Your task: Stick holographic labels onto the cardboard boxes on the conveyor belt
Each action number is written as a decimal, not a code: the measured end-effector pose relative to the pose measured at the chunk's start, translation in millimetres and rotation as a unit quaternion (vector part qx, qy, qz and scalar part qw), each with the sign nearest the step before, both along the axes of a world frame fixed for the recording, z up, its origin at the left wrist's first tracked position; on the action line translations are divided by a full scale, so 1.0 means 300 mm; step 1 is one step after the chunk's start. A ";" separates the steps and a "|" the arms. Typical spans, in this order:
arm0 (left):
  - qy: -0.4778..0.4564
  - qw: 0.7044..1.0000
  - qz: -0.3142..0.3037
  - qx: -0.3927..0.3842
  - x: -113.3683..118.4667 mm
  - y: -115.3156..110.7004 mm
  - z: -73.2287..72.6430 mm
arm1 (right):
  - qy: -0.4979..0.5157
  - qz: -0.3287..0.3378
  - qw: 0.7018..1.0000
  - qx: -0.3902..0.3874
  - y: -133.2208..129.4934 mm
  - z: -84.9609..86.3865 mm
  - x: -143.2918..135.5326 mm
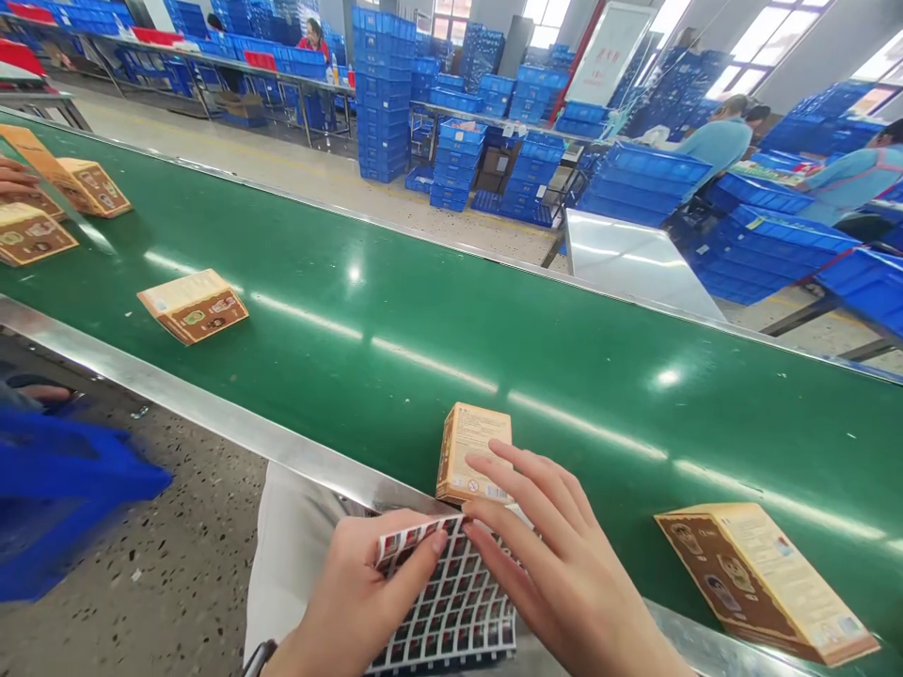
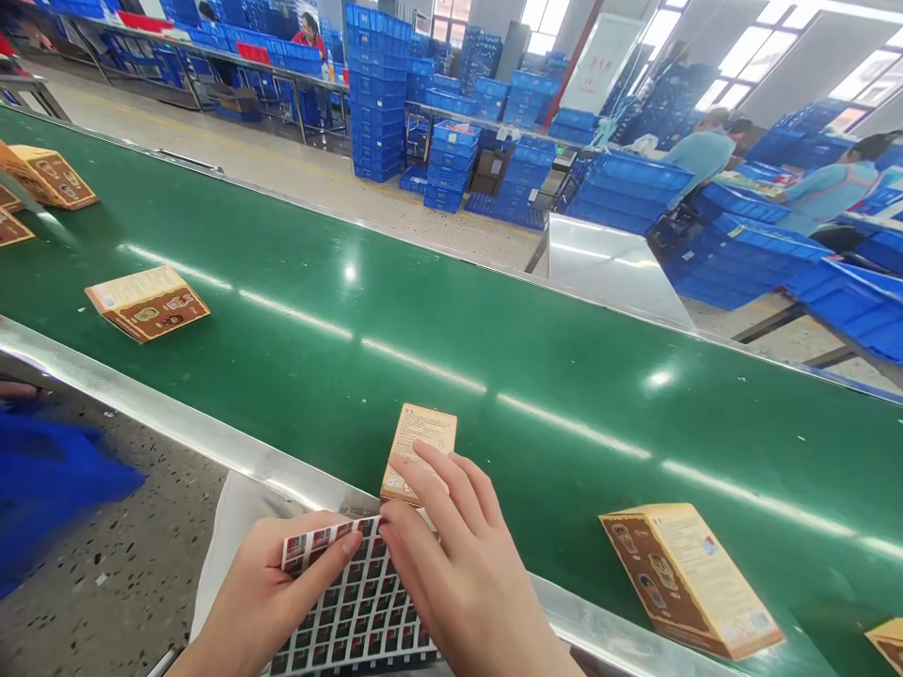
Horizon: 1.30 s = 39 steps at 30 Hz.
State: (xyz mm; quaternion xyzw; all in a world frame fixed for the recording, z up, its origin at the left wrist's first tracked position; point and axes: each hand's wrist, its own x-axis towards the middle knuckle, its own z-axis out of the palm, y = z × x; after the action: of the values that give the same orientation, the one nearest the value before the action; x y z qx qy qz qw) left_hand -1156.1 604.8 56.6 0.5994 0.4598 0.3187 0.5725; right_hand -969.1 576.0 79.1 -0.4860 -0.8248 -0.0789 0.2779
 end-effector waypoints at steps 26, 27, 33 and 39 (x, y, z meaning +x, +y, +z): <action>0.066 0.897 -0.365 0.239 0.097 0.048 -0.121 | 0.609 -0.285 0.683 -0.287 0.020 -0.117 0.183; 0.065 0.897 -0.370 0.232 0.102 0.046 -0.116 | 0.609 -0.287 0.684 -0.281 0.017 -0.121 0.184; 0.044 0.896 -0.387 0.213 0.136 0.038 -0.093 | 0.602 -0.310 0.693 -0.247 -0.007 -0.158 0.205; 0.051 0.889 -0.402 0.213 0.165 0.030 -0.093 | 0.548 -0.351 0.722 -0.235 -0.030 -0.152 0.208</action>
State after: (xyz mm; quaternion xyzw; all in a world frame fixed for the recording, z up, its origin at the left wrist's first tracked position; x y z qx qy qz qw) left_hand -1106.6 613.9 28.6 0.8560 0.1293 0.1203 0.4859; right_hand -906.8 567.0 33.4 -0.7492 -0.2912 0.3053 0.5107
